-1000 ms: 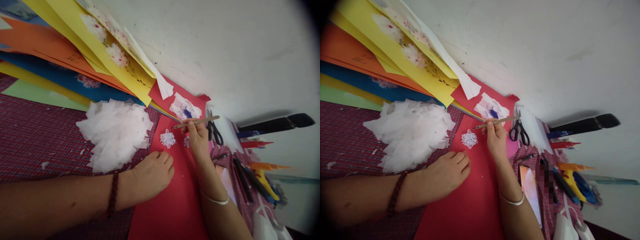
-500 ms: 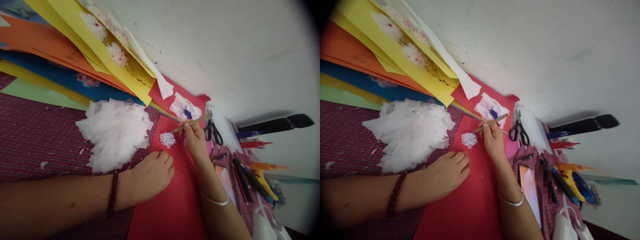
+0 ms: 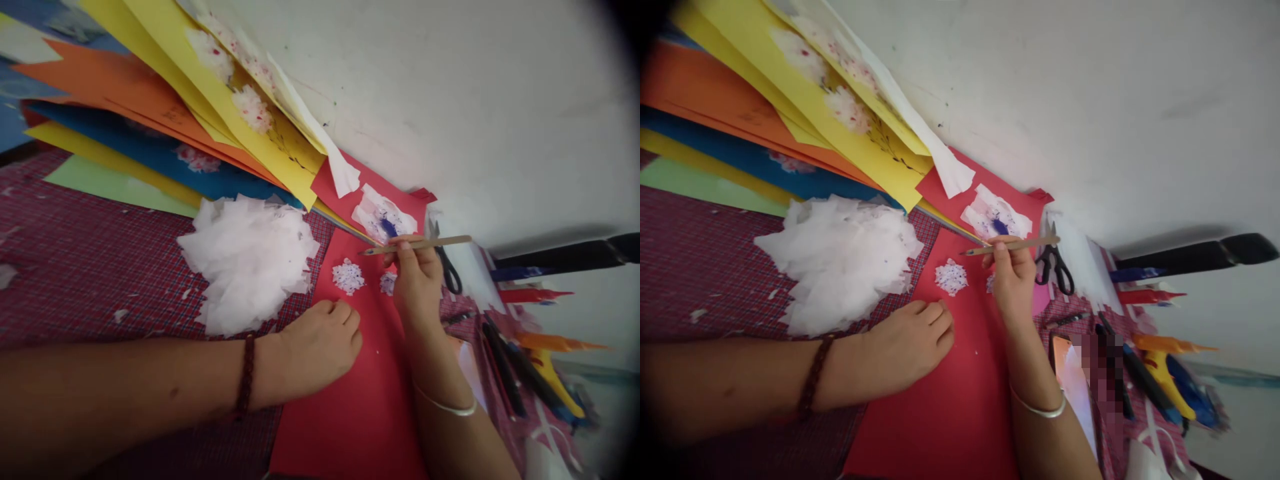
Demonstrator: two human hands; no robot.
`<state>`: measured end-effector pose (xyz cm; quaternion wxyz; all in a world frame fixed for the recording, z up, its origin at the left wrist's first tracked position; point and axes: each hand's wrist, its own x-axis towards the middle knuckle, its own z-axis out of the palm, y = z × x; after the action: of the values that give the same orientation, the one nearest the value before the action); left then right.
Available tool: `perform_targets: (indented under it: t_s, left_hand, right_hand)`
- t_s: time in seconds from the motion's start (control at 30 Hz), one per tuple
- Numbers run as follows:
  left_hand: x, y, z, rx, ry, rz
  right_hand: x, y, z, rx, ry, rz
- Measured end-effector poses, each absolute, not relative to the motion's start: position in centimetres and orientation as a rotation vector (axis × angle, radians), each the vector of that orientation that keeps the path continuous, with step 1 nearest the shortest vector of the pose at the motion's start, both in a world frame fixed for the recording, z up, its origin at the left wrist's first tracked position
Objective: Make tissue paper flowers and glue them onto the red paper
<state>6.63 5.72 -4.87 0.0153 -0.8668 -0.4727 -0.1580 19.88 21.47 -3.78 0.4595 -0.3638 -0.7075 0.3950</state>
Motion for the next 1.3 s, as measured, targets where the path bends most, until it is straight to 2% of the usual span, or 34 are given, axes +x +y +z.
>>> perform_targets:
  t_s: [0.2,0.37,0.53,0.67,0.83,1.17,1.3]
  left_hand:
    - [6.4,5.5,-4.4,-2.745,-1.478,-0.410]
    - [6.3,5.4,-4.8,-2.725,-1.446,-0.336]
    - [6.3,6.0,-5.4,-2.665,-1.368,-0.325]
    - [6.2,6.0,-5.4,-2.604,-1.335,-0.323]
    - [6.3,5.7,-5.2,-2.566,-1.355,-0.318]
    - [6.3,5.8,-4.9,-2.598,-1.420,-0.213]
    - [6.3,5.6,-4.6,-2.601,-1.414,-0.191]
  right_hand:
    - [19.9,22.4,-2.8,-0.806,-1.692,0.951]
    - [23.4,23.6,3.8,-0.669,-1.656,0.770]
    - [31.8,23.5,8.4,-0.910,-1.636,0.455]
    - [38.4,22.2,7.4,-1.267,-1.482,0.311]
    - [43.1,20.4,4.9,-1.484,-1.336,0.318]
    - [43.5,20.0,0.8,-1.401,-1.428,0.509]
    - [43.4,19.9,0.0,-1.356,-1.269,0.576]
